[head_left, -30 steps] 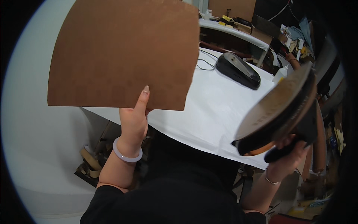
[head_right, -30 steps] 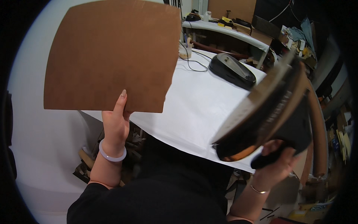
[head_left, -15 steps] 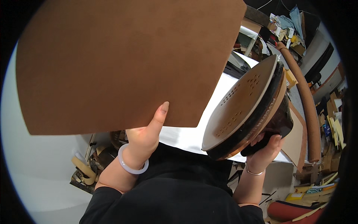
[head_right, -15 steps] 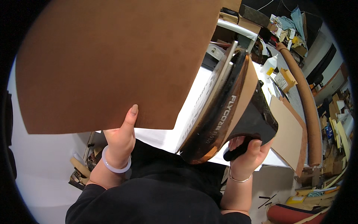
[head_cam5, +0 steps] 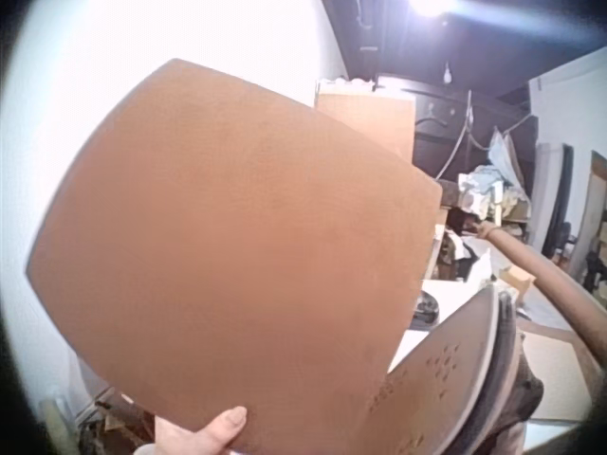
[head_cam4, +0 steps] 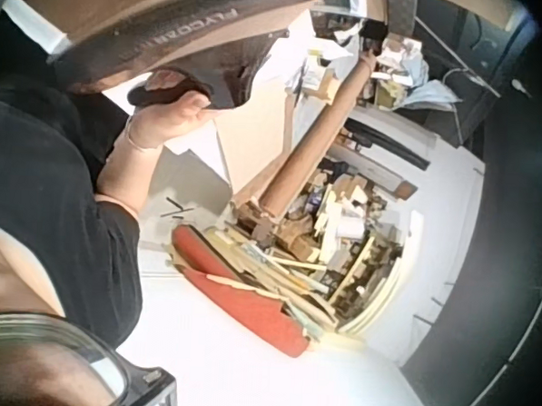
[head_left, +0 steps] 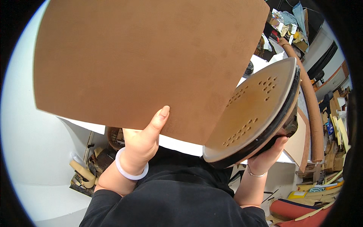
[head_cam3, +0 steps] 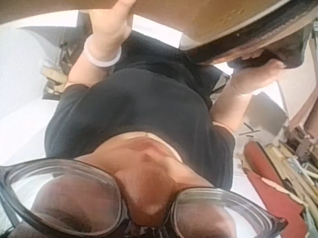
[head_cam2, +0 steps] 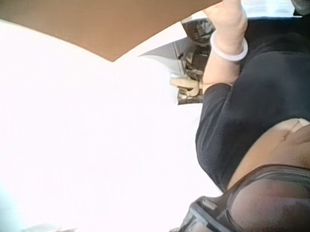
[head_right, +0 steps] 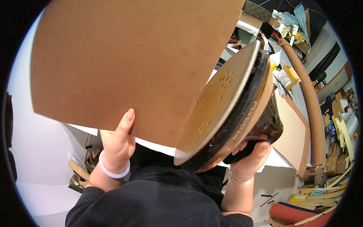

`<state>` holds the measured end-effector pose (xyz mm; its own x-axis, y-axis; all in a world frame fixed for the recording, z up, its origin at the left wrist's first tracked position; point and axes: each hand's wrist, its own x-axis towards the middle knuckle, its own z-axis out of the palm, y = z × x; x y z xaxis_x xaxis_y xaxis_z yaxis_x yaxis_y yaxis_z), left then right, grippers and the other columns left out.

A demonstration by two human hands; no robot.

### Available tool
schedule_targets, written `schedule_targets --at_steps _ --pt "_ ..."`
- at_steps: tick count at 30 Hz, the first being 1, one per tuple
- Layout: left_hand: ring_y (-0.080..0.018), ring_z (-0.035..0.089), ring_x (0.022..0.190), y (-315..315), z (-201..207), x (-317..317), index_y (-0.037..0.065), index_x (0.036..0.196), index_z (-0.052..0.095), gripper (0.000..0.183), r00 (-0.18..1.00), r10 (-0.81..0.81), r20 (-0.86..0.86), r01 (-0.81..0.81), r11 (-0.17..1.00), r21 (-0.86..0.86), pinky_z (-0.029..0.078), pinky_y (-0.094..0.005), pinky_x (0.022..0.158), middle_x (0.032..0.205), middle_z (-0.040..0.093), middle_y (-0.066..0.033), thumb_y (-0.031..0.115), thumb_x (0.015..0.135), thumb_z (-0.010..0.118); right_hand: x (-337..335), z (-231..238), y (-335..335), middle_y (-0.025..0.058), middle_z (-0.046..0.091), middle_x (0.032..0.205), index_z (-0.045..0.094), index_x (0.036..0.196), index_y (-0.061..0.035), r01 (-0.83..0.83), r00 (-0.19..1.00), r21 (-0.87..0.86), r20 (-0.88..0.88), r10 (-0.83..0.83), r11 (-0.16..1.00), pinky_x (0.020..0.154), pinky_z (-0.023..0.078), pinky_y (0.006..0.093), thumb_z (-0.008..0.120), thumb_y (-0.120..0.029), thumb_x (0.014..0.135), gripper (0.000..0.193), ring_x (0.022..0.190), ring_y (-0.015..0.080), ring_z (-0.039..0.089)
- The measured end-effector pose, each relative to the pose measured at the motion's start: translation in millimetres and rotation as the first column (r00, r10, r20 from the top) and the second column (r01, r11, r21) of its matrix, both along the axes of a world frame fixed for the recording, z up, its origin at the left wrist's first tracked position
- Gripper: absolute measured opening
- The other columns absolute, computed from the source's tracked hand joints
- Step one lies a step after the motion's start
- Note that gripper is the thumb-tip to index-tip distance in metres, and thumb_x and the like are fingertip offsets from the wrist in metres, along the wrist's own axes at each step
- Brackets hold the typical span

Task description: The person irons a rectangular piece of cardboard on a white work surface. They repeatedly lift the cardboard to check the underside, then continue ironing the top surface. The person also uses scissors to trim a small edge of the cardboard before resuming ironing.

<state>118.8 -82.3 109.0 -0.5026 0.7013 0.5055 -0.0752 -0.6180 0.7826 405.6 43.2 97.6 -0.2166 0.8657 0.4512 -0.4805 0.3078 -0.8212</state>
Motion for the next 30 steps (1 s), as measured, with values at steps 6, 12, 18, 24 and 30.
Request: schedule_targets --at_steps 6,12,18,24,30 --pt "-0.0245 0.062 0.131 -0.6 11.1 10.6 0.005 0.153 0.044 0.057 0.965 -0.037 0.259 0.057 0.996 -0.072 0.053 -0.0399 0.111 0.145 0.058 -0.0119 -0.002 0.101 0.066 -6.0 -3.7 3.3 0.0082 0.064 0.122 0.053 0.142 -0.0054 0.007 0.999 -0.055 -0.043 -0.010 0.998 0.090 0.053 0.0377 0.058 -0.059 0.106 0.065 0.106 0.0212 0.065" --pt "-0.0256 0.062 0.133 -4.3 11.1 9.8 0.003 0.152 0.044 0.051 0.935 -0.082 0.345 0.128 0.985 -0.112 0.054 -0.0406 0.111 0.144 0.059 -0.0133 0.001 0.104 0.062 -31.0 7.5 -3.3 -0.0014 0.056 0.071 0.052 0.119 -0.0084 0.121 0.991 -0.110 -0.036 -0.125 0.987 0.047 0.046 0.0229 0.066 -0.058 0.103 0.054 0.054 0.0089 0.056" --pt "-0.0269 0.061 0.134 -11.2 14.9 5.9 0.002 0.152 0.045 0.048 0.929 -0.087 0.360 0.123 0.989 -0.077 0.053 -0.0412 0.111 0.146 0.059 -0.0142 0.006 0.106 0.060 -41.3 -0.9 1.0 0.0007 0.056 0.073 0.048 0.129 -0.0107 0.002 1.000 -0.087 0.012 -0.001 0.996 0.049 0.046 0.0257 0.067 -0.054 0.104 0.054 0.055 0.0106 0.054" --pt "-0.0256 0.062 0.133 -13.3 25.5 -14.2 0.004 0.153 0.046 0.048 0.962 0.023 0.271 -0.024 1.000 0.001 0.054 -0.0383 0.109 0.147 0.059 -0.0124 0.012 0.108 0.062 -48.7 -8.1 8.6 0.0032 0.058 0.073 0.049 0.129 -0.0097 -0.001 0.999 -0.051 -0.055 -0.001 0.999 0.050 0.048 0.0269 0.070 -0.049 0.103 0.051 0.056 0.0120 0.056" --pt "-0.0220 0.062 0.128 -21.6 3.7 -45.0 0.001 0.147 0.053 0.047 0.957 0.285 -0.047 -0.288 0.955 -0.069 0.051 -0.0367 0.111 0.139 0.063 -0.0102 -0.005 0.101 0.064 -28.4 14.9 25.7 0.0015 0.057 0.072 0.046 0.136 -0.0140 0.171 0.981 -0.054 -0.088 -0.175 0.984 0.050 0.047 0.0277 0.062 -0.053 0.107 0.051 0.054 0.0120 0.055"
